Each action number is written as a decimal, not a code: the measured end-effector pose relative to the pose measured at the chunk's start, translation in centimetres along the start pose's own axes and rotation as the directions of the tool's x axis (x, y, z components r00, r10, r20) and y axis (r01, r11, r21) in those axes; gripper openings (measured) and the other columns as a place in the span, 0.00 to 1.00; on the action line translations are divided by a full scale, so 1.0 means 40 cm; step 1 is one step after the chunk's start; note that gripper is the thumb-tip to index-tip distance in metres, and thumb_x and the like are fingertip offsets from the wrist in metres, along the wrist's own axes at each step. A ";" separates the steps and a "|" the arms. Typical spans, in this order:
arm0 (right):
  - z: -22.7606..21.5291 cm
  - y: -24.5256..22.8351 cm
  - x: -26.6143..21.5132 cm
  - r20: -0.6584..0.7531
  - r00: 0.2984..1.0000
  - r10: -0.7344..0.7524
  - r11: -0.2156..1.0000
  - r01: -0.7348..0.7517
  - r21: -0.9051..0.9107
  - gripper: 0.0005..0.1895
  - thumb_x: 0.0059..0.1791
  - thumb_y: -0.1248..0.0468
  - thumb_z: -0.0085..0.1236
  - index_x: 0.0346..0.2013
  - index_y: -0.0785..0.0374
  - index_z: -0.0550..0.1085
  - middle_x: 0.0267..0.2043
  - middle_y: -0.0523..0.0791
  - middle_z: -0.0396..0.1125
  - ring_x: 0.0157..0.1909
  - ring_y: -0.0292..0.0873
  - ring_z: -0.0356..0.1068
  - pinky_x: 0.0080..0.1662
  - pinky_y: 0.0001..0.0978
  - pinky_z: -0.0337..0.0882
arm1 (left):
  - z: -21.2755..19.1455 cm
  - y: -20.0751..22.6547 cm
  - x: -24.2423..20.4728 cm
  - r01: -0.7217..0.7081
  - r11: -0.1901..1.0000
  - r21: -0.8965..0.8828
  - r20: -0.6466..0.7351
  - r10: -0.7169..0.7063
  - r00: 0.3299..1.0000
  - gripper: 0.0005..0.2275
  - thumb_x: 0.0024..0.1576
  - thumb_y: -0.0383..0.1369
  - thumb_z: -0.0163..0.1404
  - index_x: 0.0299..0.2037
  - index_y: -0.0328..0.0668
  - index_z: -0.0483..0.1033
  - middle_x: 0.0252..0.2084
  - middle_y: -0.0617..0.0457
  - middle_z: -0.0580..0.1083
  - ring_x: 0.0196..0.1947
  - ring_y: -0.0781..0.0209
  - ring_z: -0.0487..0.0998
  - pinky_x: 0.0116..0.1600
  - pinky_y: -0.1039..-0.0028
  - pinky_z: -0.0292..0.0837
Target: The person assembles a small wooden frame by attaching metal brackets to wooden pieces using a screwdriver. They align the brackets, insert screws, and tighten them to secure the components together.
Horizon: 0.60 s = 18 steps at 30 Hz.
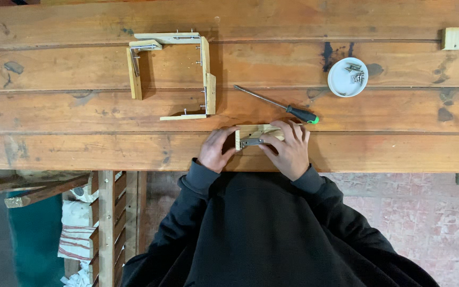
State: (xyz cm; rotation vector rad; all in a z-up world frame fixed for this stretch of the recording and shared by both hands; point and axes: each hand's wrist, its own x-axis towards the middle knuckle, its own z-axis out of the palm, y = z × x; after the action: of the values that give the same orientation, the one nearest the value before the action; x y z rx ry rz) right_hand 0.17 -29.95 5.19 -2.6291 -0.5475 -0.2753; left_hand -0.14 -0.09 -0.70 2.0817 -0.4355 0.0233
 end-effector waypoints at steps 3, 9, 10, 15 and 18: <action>0.016 0.006 -0.007 -0.018 1.000 0.010 1.000 -0.010 -0.005 0.09 0.57 0.44 0.75 0.50 0.33 0.85 0.69 0.39 0.67 0.74 0.59 0.68 0.62 0.60 0.61 | -0.002 0.009 -0.003 0.016 0.999 -0.040 -0.003 -0.016 1.000 0.32 0.59 0.23 0.72 0.76 0.42 0.79 0.67 0.44 0.83 0.65 0.36 0.83 0.73 0.50 0.79; 0.018 0.009 -0.009 -0.014 1.000 0.008 1.000 -0.008 0.002 0.11 0.55 0.46 0.77 0.50 0.35 0.85 0.68 0.40 0.68 0.72 0.59 0.69 0.60 0.58 0.61 | -0.002 0.016 0.000 0.008 1.000 -0.021 -0.011 -0.008 1.000 0.32 0.59 0.23 0.72 0.76 0.42 0.79 0.68 0.45 0.83 0.67 0.37 0.82 0.75 0.50 0.77; 0.015 0.009 -0.007 -0.014 1.000 0.008 1.000 -0.008 0.003 0.11 0.55 0.46 0.77 0.50 0.35 0.85 0.68 0.40 0.68 0.72 0.59 0.69 0.60 0.58 0.61 | -0.007 0.027 0.006 0.008 1.000 -0.021 -0.011 -0.008 1.000 0.32 0.59 0.23 0.72 0.76 0.42 0.79 0.68 0.45 0.83 0.67 0.37 0.82 0.75 0.50 0.77; 0.014 0.011 -0.007 -0.015 1.000 0.005 1.000 -0.005 0.024 0.11 0.55 0.47 0.78 0.49 0.36 0.85 0.69 0.40 0.67 0.72 0.58 0.68 0.59 0.56 0.61 | -0.005 0.039 0.013 -0.012 0.999 -0.034 -0.035 0.011 0.999 0.31 0.59 0.22 0.72 0.75 0.42 0.81 0.68 0.46 0.83 0.66 0.39 0.83 0.74 0.50 0.79; 0.010 0.005 -0.004 -0.014 1.000 0.016 0.999 -0.015 0.032 0.10 0.54 0.48 0.78 0.49 0.36 0.85 0.70 0.41 0.68 0.72 0.59 0.68 0.60 0.58 0.61 | -0.008 0.036 0.013 -0.011 0.999 -0.036 -0.029 0.010 1.000 0.33 0.56 0.20 0.72 0.75 0.43 0.81 0.67 0.47 0.84 0.66 0.39 0.83 0.73 0.50 0.80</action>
State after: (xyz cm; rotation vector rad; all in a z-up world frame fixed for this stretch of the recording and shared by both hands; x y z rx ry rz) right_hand 0.14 -30.00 4.71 -2.5975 -0.5224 -0.2778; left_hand -0.05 -0.65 0.76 2.0407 -0.4267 0.0508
